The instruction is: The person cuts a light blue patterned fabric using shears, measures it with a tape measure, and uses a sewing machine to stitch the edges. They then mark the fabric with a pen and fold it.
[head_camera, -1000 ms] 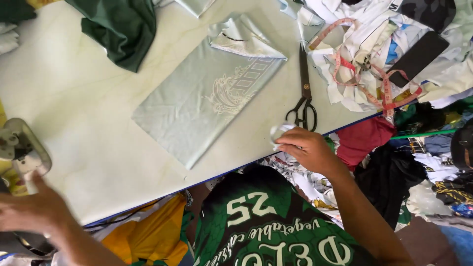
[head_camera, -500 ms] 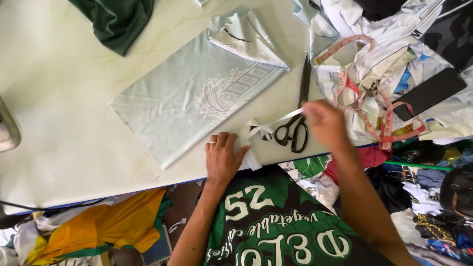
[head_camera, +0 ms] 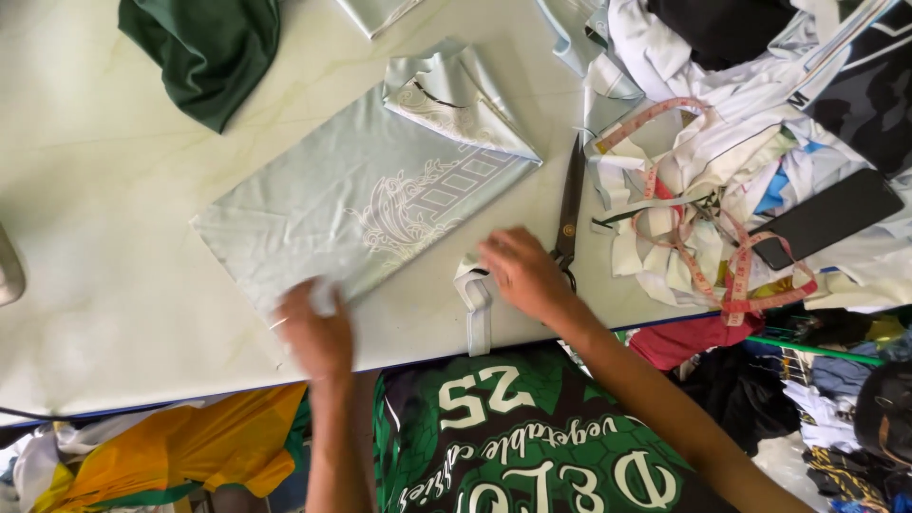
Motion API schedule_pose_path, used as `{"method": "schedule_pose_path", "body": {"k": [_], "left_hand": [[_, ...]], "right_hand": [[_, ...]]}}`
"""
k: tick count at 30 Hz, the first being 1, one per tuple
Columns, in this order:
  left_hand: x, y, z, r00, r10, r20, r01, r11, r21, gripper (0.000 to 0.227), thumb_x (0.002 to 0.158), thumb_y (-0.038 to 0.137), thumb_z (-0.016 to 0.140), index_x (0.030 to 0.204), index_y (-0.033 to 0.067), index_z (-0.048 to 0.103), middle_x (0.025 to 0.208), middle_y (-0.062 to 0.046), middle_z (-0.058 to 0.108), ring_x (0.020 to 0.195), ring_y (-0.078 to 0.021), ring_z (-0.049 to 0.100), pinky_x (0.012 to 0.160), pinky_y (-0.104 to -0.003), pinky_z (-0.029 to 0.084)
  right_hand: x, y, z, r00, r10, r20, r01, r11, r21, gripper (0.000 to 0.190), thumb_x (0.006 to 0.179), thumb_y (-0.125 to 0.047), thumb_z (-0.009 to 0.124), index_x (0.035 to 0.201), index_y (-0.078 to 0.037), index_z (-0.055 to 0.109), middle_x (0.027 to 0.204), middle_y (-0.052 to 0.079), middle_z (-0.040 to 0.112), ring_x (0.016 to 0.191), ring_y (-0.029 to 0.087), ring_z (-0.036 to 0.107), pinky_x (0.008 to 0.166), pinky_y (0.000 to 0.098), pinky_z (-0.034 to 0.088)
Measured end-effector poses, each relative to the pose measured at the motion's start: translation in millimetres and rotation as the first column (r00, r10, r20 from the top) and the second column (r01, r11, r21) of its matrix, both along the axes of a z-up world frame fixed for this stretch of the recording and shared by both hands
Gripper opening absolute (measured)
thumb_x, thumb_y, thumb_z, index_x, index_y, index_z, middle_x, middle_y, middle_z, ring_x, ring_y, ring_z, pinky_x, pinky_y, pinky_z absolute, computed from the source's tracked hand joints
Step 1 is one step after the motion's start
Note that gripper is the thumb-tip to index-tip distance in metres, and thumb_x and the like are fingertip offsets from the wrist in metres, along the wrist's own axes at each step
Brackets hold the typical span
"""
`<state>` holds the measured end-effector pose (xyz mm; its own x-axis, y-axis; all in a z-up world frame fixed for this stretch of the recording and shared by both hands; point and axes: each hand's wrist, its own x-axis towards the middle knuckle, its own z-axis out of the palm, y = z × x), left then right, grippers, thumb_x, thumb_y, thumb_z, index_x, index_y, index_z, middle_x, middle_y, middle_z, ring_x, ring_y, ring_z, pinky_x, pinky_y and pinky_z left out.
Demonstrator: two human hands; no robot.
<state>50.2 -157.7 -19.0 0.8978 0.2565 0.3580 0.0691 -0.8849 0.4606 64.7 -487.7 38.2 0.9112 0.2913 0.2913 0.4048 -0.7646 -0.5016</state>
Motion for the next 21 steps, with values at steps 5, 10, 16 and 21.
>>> {"method": "schedule_pose_path", "body": {"k": [5, 10, 16, 21], "left_hand": [[-11, 65, 37, 0.782, 0.349, -0.516, -0.368, 0.927, 0.068, 0.05, 0.098, 0.049, 0.073, 0.122, 0.0051, 0.065, 0.127, -0.016, 0.049, 0.115, -0.048, 0.054, 0.093, -0.053, 0.046], [5, 83, 29, 0.725, 0.291, -0.624, -0.379, 0.925, -0.009, 0.028, 0.102, 0.038, 0.069, 0.107, 0.0107, 0.075, 0.118, -0.01, 0.053, 0.118, -0.0414, 0.054, 0.093, -0.05, 0.047], [7, 104, 79, 0.726, 0.213, -0.654, -0.399, 0.904, -0.15, 0.024, 0.111, 0.028, 0.06, 0.109, 0.005, 0.066, 0.096, -0.016, 0.066, 0.093, -0.0339, 0.071, 0.087, -0.05, 0.056], [-1, 94, 92, 0.889, 0.119, -0.441, -0.059, 0.987, 0.149, 0.049, 0.091, 0.036, 0.078, 0.124, 0.0035, 0.063, 0.122, -0.023, 0.06, 0.112, -0.0464, 0.056, 0.089, -0.057, 0.049]], "right_hand": [[117, -5, -16, 0.969, -0.127, 0.211, 0.138, 0.99, -0.039, 0.018, 0.096, -0.007, 0.069, 0.114, -0.008, 0.071, 0.1, 0.012, 0.068, 0.098, 0.033, 0.066, 0.089, 0.0416, 0.053], [185, 20, -27, 0.987, -0.146, 0.071, 0.16, 0.945, -0.286, 0.07, 0.088, -0.029, 0.083, 0.147, -0.009, 0.05, 0.133, 0.02, 0.056, 0.122, 0.043, 0.053, 0.087, 0.0593, 0.054], [216, -10, -55, 0.92, -0.385, 0.068, 0.391, 0.905, -0.166, 0.005, 0.099, -0.013, 0.06, 0.101, -0.014, 0.064, 0.088, 0.008, 0.061, 0.087, 0.037, 0.066, 0.069, 0.0559, 0.056], [229, -55, 15, 0.756, -0.616, -0.22, 0.647, 0.754, 0.113, 0.011, 0.102, -0.015, 0.046, 0.1, -0.006, 0.051, 0.093, 0.022, 0.067, 0.084, 0.043, 0.063, 0.071, 0.0524, 0.045]]}}
